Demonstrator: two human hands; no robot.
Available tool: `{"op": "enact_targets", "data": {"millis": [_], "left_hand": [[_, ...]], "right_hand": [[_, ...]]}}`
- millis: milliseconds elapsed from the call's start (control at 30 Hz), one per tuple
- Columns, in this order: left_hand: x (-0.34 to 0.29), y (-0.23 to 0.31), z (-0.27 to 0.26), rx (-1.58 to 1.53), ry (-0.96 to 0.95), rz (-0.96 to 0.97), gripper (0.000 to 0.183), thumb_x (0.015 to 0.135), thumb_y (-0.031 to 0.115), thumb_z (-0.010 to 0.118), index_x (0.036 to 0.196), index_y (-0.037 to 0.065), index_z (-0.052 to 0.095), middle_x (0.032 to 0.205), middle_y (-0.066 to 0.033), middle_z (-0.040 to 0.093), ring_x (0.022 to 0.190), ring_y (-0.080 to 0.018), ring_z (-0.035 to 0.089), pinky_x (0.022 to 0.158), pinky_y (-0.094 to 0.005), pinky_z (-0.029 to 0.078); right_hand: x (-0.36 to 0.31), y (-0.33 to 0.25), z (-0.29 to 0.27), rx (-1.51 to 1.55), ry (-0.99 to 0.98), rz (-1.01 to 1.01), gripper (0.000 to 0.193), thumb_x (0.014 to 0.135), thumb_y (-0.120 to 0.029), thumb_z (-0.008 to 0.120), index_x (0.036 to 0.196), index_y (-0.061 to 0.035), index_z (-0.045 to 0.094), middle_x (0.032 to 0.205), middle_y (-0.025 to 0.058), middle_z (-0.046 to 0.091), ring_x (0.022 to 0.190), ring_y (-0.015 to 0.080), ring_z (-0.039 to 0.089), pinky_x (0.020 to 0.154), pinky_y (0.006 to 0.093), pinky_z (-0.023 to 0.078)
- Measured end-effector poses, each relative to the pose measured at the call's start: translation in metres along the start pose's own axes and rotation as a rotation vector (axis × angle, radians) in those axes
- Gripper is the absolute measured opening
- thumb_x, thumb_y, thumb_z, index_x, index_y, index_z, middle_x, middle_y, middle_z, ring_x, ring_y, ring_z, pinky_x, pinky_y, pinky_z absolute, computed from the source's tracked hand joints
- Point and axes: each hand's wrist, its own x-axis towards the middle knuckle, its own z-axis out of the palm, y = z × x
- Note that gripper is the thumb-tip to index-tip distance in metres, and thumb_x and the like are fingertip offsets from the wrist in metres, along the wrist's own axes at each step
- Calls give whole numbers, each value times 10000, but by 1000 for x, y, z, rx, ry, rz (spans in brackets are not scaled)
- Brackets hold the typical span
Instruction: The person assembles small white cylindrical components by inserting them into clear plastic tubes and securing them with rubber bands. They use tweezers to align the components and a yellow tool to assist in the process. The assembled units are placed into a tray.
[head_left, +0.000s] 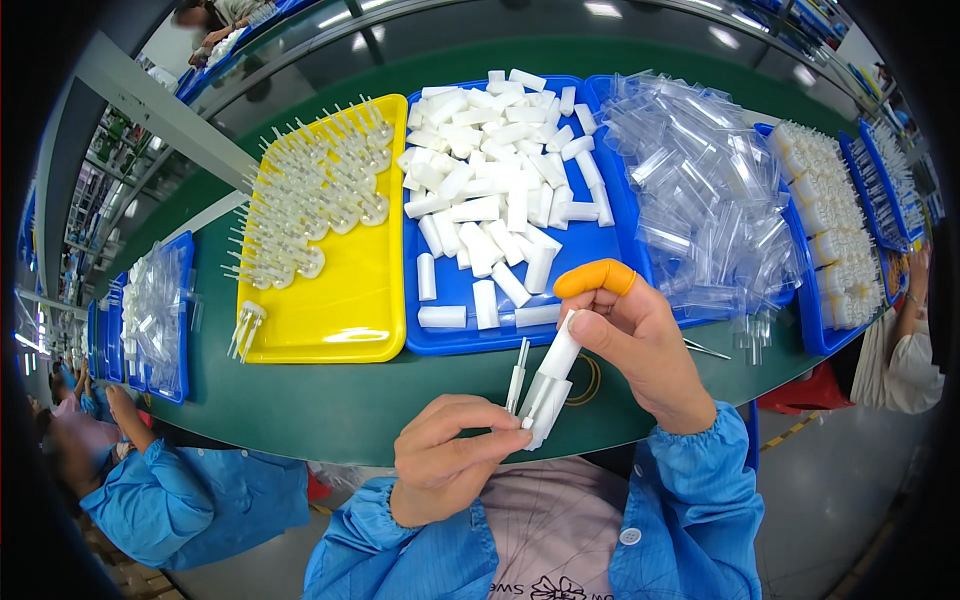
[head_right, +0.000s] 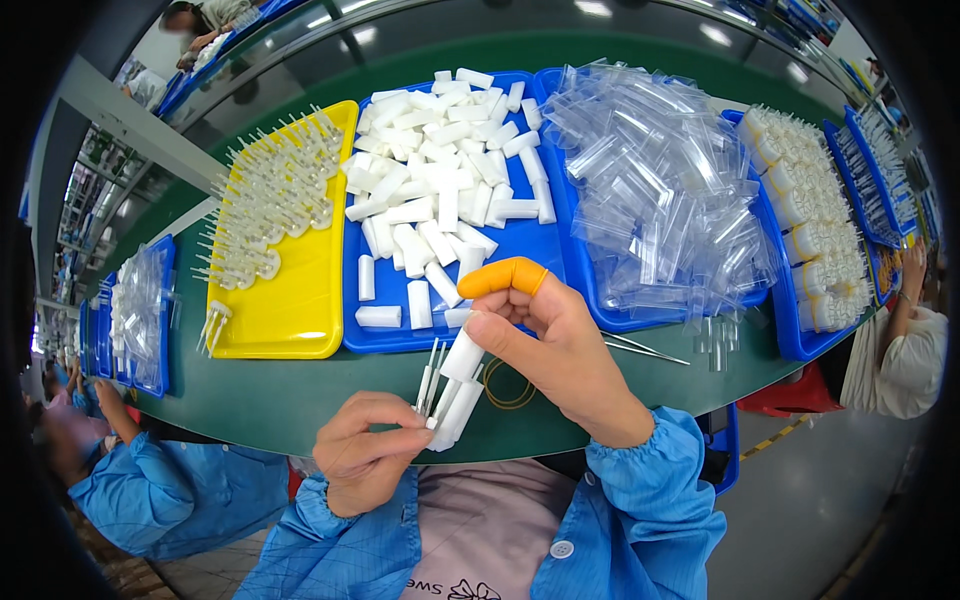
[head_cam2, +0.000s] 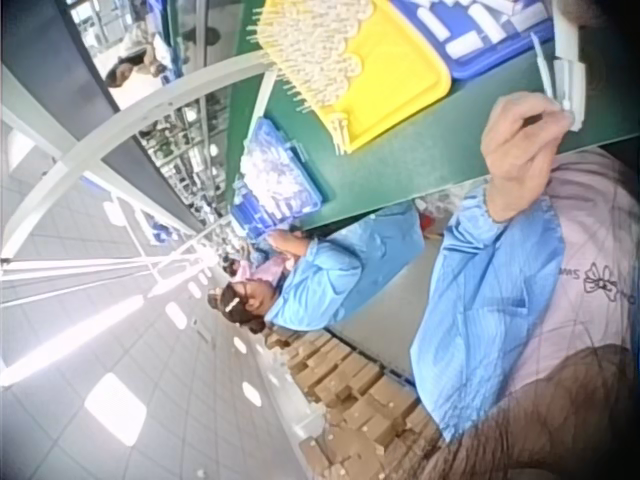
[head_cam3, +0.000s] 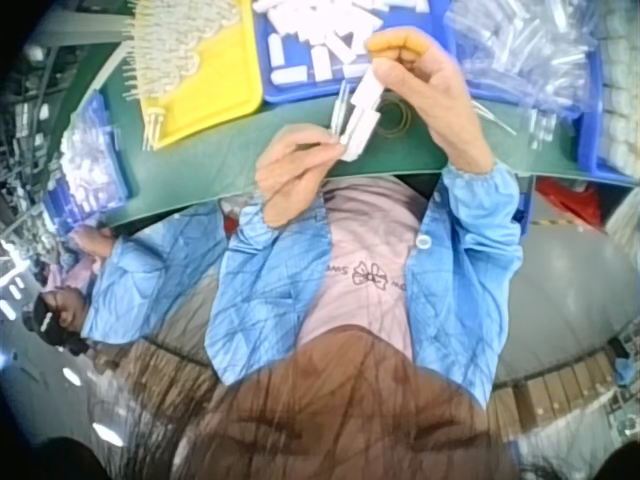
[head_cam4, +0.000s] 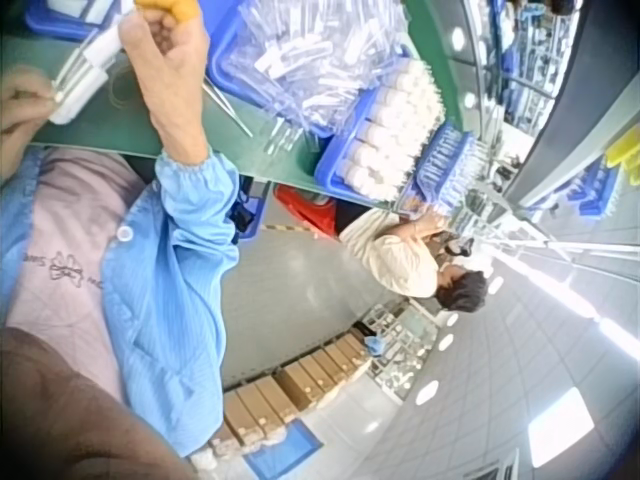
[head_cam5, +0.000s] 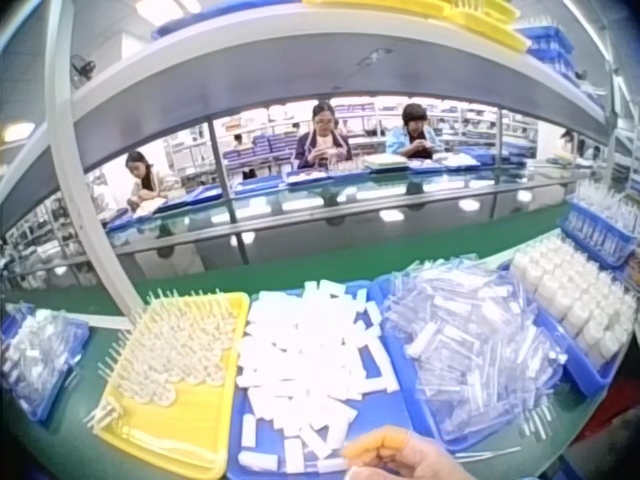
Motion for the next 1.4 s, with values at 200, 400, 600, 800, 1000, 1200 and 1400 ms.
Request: {"op": "enact_targets", "data": {"millis": [200, 400, 600, 800, 1000, 1200, 1400], "left_hand": [[-2, 3, 2, 45, 84, -14, 312, 644, -71, 742, 928, 40, 678, 938, -109, 616, 788, -222, 621, 676, -297, 506], [-11, -2, 6, 68, 156, 46, 423, 655, -41, 773, 1040, 34, 616, 1120, -176, 484, 824, -198, 625, 733, -290, 533], [-10, -3, -1, 44, 122, 23, 519, 662, -26, 780, 1123, 41, 550, 1153, -196, 462, 785, -185, 632, 714, -294, 516], [-11, -8, 0, -91, 74, 10, 561, 657, -19, 786, 1151, 42, 528, 1158, -195, 460, 765, -185, 633, 704, -290, 500], [-13, -7, 4, 3, 105, 28, 561, 639, -15, 796, 1134, 40, 537, 1136, -186, 479, 793, -209, 627, 704, -287, 500], [-4, -2, 4, -60, 93, -142, 419, 673, 20, 779, 1052, 23, 599, 939, -123, 601, 807, -220, 612, 706, -295, 495], [-12, -13, 2, -183, 102, -238, 220, 721, 4, 736, 930, 8, 670, 875, -101, 628, 791, -203, 596, 706, -291, 480]], "right_hand": [[-6, 5, 11, 8, 33, -2, 224, 860, -160, 664, 1016, -11, 603, 934, 32, 607, 858, 94, 555, 808, 246, 433], [-24, 14, 32, 72, 150, -57, 181, 841, -99, 679, 983, -10, 610, 964, 51, 617, 900, 115, 565, 846, 273, 434], [-24, 7, 5, 171, -58, 107, 179, 823, -77, 687, 967, -9, 606, 948, 43, 613, 896, 110, 562, 850, 275, 435], [-23, 1, -10, -57, -157, 108, 152, 807, -81, 701, 927, -14, 636, 878, 17, 611, 857, 98, 556, 797, 245, 430], [-33, 7, 3, -148, -129, -4, 175, 802, -106, 716, 932, -19, 639, 860, 28, 626, 814, 101, 563, 762, 247, 433], [-34, 13, 4, -168, -86, -53, 178, 803, -126, 715, 940, -37, 645, 863, 35, 630, 804, 109, 565, 749, 251, 435], [-22, -1, 5, -448, -28, -222, 250, 795, -135, 683, 1016, -26, 639, 907, 75, 628, 827, 174, 552, 771, 288, 428]]}}
